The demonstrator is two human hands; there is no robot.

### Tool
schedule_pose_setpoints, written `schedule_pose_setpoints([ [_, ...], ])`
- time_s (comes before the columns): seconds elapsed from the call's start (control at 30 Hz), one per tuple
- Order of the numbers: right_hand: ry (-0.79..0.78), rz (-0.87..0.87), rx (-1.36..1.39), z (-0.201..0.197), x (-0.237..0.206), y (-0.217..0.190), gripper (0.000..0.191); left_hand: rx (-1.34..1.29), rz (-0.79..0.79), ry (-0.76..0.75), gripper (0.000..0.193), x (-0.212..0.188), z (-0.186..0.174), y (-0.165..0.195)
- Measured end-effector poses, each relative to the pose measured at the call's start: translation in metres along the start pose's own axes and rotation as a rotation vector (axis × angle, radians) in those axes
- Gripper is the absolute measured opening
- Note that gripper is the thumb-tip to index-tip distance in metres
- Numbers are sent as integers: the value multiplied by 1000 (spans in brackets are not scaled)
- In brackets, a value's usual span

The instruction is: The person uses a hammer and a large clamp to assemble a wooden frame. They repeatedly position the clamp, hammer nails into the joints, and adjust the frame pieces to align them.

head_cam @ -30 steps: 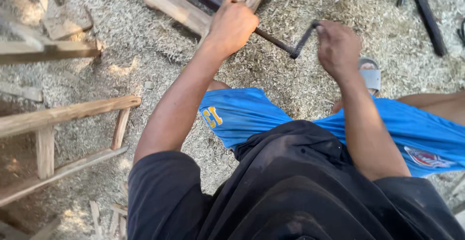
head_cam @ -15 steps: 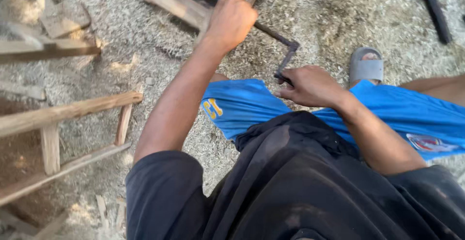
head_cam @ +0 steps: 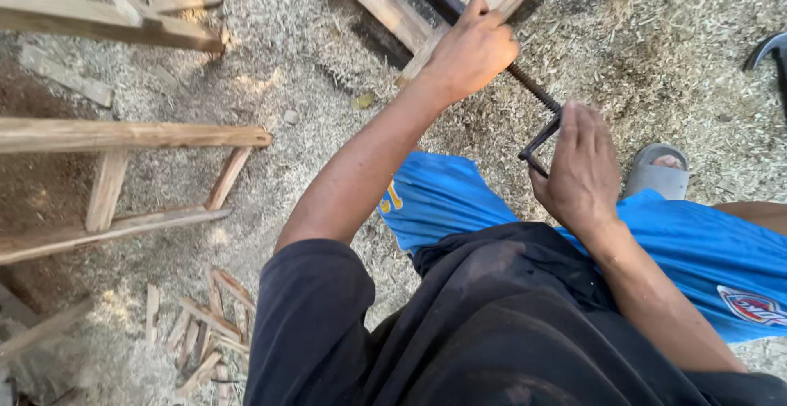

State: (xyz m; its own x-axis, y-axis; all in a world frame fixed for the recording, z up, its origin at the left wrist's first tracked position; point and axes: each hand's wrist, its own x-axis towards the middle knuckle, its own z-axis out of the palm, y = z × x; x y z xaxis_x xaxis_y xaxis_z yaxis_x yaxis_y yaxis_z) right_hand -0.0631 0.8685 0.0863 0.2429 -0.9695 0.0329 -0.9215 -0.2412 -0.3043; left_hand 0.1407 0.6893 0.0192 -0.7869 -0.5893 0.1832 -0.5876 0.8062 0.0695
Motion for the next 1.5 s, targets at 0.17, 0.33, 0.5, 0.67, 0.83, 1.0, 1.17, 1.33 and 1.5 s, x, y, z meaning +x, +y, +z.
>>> schedule_pose_setpoints([
  [0.17, -278, 20, 228, -20, 40, 33, 88, 47, 61, 40, 9, -3, -3, -2],
  [0.33, -833, 213, 329, -57, 76, 59, 65, 11, 95, 128, 7, -4, -21, 1],
  [0.5, -400, 168, 92, -37, 49, 17, 45, -27, 33, 203, 7, -16, -25, 1],
  [0.67, -431, 230, 51, -18, 56, 38, 44, -76, 68, 291, 9, -24, -18, -1],
  [0.83, -779, 298, 693, -13, 105, 94, 46, -41, 70, 282, 5, -19, -27, 1],
  [1.0, -371, 188, 214, -13, 97, 77, 37, -2, 104, 333, 3, -19, -39, 3],
  [1.17, -292, 136, 17, -19, 101, 34, 34, -15, 65, 278, 5, -21, -41, 5],
  [1.33, -211, 146, 52, -27, 116, 33, 34, -82, 31, 208, 6, -9, -48, 7],
  [1.5, -427, 289, 155, -22, 119, 49, 38, -108, 26, 124, 5, 2, -52, 5],
])
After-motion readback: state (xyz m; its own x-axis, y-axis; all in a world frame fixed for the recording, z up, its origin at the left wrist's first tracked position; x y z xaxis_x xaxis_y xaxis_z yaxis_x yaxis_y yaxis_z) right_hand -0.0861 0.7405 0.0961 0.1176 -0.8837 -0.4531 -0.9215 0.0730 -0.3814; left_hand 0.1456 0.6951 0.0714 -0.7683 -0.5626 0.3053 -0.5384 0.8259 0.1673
